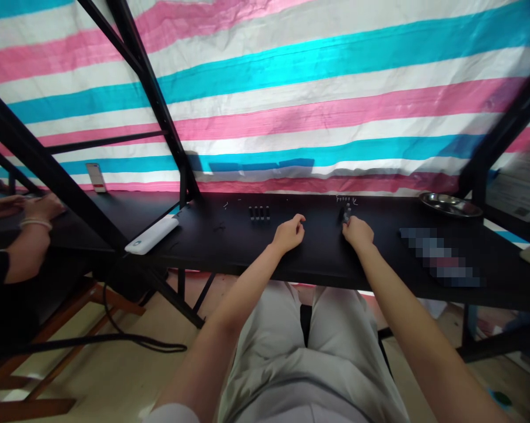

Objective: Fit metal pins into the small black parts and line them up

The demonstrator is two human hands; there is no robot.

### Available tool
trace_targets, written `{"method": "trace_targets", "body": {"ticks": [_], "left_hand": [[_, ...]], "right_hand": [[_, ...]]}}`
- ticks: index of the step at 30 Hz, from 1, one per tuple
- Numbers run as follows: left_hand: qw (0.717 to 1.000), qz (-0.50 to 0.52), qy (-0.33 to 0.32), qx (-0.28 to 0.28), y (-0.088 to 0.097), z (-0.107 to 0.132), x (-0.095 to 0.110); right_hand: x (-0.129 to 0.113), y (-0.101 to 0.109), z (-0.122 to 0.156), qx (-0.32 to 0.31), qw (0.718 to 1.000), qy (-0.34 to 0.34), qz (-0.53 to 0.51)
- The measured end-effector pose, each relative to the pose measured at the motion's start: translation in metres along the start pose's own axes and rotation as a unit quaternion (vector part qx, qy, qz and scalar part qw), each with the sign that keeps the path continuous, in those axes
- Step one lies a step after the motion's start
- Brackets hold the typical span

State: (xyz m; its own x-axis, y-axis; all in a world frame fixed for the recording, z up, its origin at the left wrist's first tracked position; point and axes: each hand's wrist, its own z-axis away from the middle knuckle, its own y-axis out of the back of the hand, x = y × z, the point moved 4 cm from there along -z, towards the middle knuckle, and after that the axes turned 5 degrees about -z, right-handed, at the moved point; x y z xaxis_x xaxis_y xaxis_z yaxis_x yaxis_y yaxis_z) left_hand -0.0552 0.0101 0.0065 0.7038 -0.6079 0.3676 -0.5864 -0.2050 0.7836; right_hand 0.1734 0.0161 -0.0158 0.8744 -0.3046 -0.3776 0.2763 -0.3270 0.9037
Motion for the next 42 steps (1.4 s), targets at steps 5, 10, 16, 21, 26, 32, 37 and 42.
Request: {"method": "trace_targets", "body": {"ticks": [5,10,16,21,26,32,37,42], "left_hand": [[0.997,-0.074,0.017,0.004,0.033,-0.019,-0.014],[0.984,-0.144,0.107,-0.017,0.082,-0.054,-0.050],[0.953,-0.147,0.169,-0.203,0.092,-0.068,-0.079],[0.929,-0.170,0.179,-0.276,0.084,-0.066,-0.080],[0.912,-0.201,0.185,-0.307,0.074,-0.067,-0.072],[0.904,-0.225,0.205,-0.299,0.059,-0.060,-0.064],[0.941,-0.218,0.172,-0.192,0.045,-0.059,-0.064],[0.972,-0.102,0.147,-0.151,0.023,-0.052,-0.051]], "right_hand": [[-0.023,-0.006,0.014,-0.025,0.993,0.105,0.038],[-0.056,-0.014,0.031,-0.036,0.964,0.262,0.038],[-0.070,-0.017,0.042,-0.029,0.944,0.323,0.052],[-0.068,-0.017,0.041,-0.030,0.944,0.323,0.052],[-0.068,-0.017,0.041,-0.029,0.943,0.326,0.051],[-0.068,-0.018,0.040,-0.023,0.944,0.326,0.053],[-0.068,-0.017,0.040,-0.025,0.943,0.327,0.054],[-0.068,-0.016,0.041,-0.024,0.944,0.324,0.052]]}}
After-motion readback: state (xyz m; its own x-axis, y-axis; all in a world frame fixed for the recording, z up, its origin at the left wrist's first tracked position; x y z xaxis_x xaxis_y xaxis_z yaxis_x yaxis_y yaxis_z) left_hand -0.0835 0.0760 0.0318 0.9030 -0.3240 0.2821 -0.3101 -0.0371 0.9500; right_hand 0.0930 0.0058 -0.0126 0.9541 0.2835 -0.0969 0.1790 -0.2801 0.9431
